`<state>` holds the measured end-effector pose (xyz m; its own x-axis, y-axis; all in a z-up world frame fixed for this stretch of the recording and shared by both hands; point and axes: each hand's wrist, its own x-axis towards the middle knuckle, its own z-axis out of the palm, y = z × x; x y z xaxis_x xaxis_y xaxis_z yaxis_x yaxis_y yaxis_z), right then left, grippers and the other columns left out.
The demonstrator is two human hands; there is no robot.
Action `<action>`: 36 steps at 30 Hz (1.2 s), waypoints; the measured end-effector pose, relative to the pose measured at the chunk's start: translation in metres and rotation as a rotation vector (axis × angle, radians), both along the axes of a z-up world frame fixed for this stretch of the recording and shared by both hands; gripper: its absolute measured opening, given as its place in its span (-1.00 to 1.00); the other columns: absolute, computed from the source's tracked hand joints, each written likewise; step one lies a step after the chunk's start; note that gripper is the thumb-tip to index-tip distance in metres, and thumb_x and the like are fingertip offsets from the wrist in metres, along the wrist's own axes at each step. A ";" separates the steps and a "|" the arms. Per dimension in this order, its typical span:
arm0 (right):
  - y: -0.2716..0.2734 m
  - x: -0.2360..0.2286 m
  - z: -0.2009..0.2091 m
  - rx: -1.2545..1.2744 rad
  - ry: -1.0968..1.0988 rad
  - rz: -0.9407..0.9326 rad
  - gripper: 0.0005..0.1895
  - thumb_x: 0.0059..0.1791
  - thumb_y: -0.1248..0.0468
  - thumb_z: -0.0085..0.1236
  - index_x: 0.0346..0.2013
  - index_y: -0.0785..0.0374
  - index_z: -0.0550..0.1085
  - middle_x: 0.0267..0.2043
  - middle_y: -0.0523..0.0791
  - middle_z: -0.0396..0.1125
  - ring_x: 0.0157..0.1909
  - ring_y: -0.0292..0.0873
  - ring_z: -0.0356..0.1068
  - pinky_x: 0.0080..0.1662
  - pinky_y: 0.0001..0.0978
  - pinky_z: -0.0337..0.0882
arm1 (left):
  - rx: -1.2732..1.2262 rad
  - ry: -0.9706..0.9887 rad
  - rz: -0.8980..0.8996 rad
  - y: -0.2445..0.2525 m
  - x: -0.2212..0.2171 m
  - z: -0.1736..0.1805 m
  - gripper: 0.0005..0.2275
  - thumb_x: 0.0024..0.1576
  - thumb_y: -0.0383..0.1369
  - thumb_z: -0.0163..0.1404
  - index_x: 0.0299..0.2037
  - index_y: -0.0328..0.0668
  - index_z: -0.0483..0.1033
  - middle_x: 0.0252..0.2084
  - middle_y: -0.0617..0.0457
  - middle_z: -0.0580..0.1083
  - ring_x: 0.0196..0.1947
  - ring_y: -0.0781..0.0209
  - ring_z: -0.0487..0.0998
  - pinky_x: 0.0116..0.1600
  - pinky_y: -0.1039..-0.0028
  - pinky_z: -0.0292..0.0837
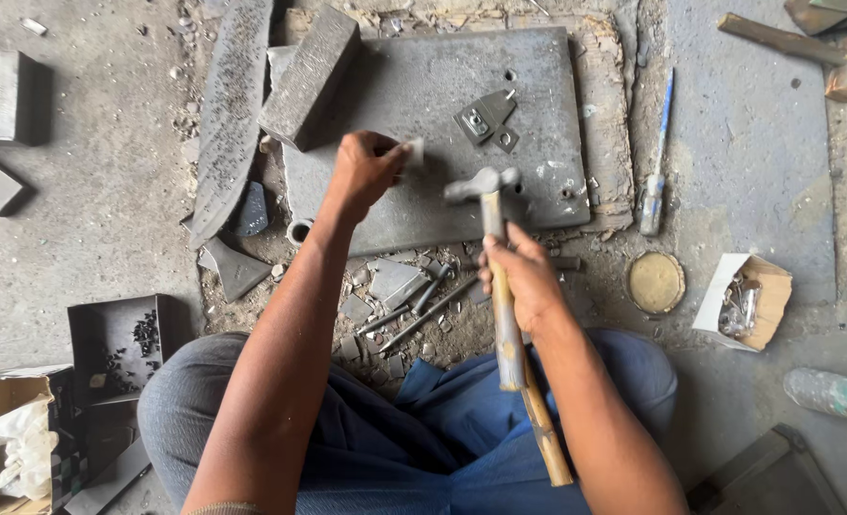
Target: The person sits on the floor and uses a hammer and chisel to shape a small metal piece on a metal block. They repeatedly strike the chisel to cut or refine the metal, occasionally adjusting the piece's position and inspecting the work.
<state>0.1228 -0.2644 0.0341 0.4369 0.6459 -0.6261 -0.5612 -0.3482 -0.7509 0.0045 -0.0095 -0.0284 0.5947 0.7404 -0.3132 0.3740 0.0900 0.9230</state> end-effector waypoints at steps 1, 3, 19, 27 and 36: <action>-0.002 0.004 -0.003 0.038 0.038 -0.027 -0.61 0.06 0.28 0.07 0.20 0.16 0.37 -0.40 -0.16 0.31 -0.47 -0.32 0.30 -0.47 -0.50 0.35 | 0.191 0.004 0.049 0.002 -0.002 -0.005 -0.70 0.14 -0.24 0.16 -0.19 -0.43 0.60 -0.34 -0.17 0.60 -0.38 0.05 0.68 -0.24 0.27 0.67; -0.004 0.010 -0.009 0.117 0.115 -0.078 -0.74 0.08 0.28 0.08 0.06 0.19 0.38 -0.39 -0.15 0.28 -0.45 -0.29 0.30 -0.45 -0.48 0.34 | 0.577 0.010 0.143 0.005 -0.006 -0.011 -0.69 0.07 -0.28 0.28 -0.23 -0.50 0.60 -0.33 -0.27 0.59 -0.34 -0.01 0.69 -0.21 0.28 0.63; 0.002 0.017 -0.009 0.070 0.174 -0.113 -0.79 0.05 0.21 0.06 -0.05 0.18 0.40 -0.30 -0.06 0.41 -0.37 -0.25 0.39 -0.37 -0.43 0.42 | 0.733 0.070 0.102 -0.025 0.012 0.010 -0.86 0.22 -0.34 0.10 -0.25 -0.25 0.64 -0.33 -0.11 0.60 -0.32 -0.07 0.64 0.02 0.19 0.52; 0.008 -0.005 0.019 0.070 -0.259 0.040 -0.37 0.03 0.25 0.10 0.41 0.12 0.23 -0.41 -0.13 0.31 -0.58 -0.34 0.29 -0.58 -0.47 0.35 | 0.452 0.089 -0.094 -0.025 0.008 0.024 -0.85 0.22 -0.45 -0.01 -0.18 -0.32 0.65 -0.36 -0.29 0.58 -0.33 -0.10 0.66 -0.21 0.16 0.52; 0.024 -0.033 0.011 0.149 -0.983 0.302 -0.21 0.10 0.23 0.15 0.53 0.38 0.02 -0.30 0.00 0.45 -0.43 -0.23 0.41 -0.40 -0.39 0.44 | 0.545 0.027 -0.060 -0.035 0.007 0.018 -0.87 0.24 -0.43 0.01 -0.21 -0.30 0.62 -0.31 -0.36 0.54 -0.27 -0.33 0.59 -0.18 0.06 0.48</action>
